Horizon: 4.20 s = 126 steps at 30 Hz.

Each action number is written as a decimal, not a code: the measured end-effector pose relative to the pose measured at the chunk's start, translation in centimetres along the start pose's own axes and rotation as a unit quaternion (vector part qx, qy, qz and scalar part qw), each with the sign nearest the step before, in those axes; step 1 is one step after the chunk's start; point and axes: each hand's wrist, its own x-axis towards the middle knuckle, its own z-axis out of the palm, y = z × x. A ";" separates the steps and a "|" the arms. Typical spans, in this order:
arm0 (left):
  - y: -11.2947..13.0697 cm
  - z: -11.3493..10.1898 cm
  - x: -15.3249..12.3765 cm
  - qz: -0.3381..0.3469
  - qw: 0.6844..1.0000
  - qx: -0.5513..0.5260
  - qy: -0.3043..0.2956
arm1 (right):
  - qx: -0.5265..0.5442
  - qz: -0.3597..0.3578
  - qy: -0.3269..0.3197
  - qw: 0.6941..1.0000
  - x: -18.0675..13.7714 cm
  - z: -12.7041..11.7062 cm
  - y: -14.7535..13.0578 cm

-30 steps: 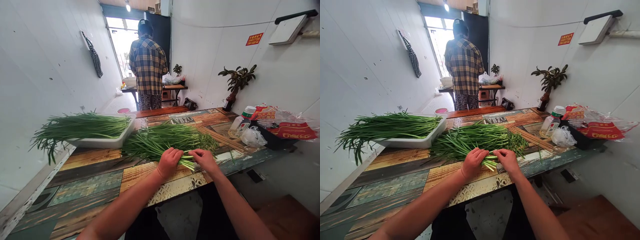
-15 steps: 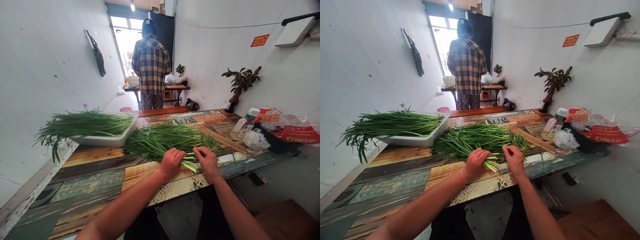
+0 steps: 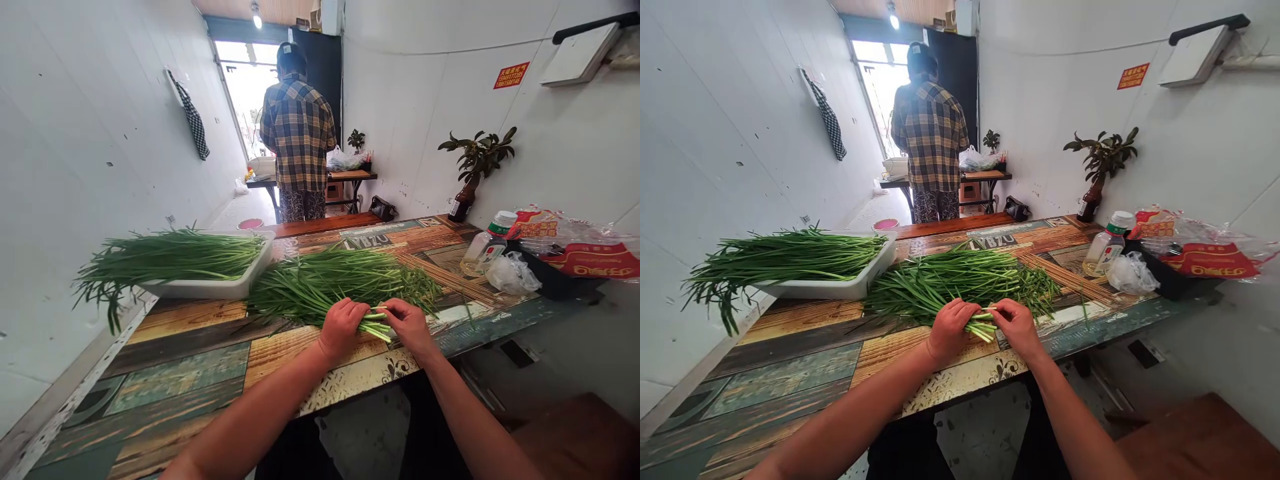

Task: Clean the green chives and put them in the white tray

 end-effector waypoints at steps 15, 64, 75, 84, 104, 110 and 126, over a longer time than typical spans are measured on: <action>0.1 -0.7 0.6 -0.029 0.999 0.026 -0.022 | -0.280 -0.078 0.069 0.954 3.6 -4.9 2.6; 0.1 -0.5 0.9 0.022 0.999 -0.038 0.005 | -0.179 -0.058 -0.054 0.981 0.9 -1.6 -0.6; -0.1 -0.2 0.6 0.015 0.999 -0.031 -0.003 | -0.215 -0.013 0.099 0.971 0.8 -1.5 0.6; 0.0 0.0 0.6 0.005 0.999 -0.049 -0.012 | -0.052 0.050 -0.048 0.996 1.2 -1.7 0.6; 0.7 -1.2 0.9 -0.034 0.998 0.005 -0.045 | -0.281 -0.137 0.049 0.948 5.3 -3.8 2.2; 0.4 -1.1 0.7 -0.034 0.999 0.025 0.021 | -0.069 -0.029 -0.044 0.996 1.4 -3.5 0.2; -0.2 -0.6 0.2 0.003 1.000 0.016 -0.002 | 0.085 0.000 0.005 0.996 0.5 -0.7 -1.0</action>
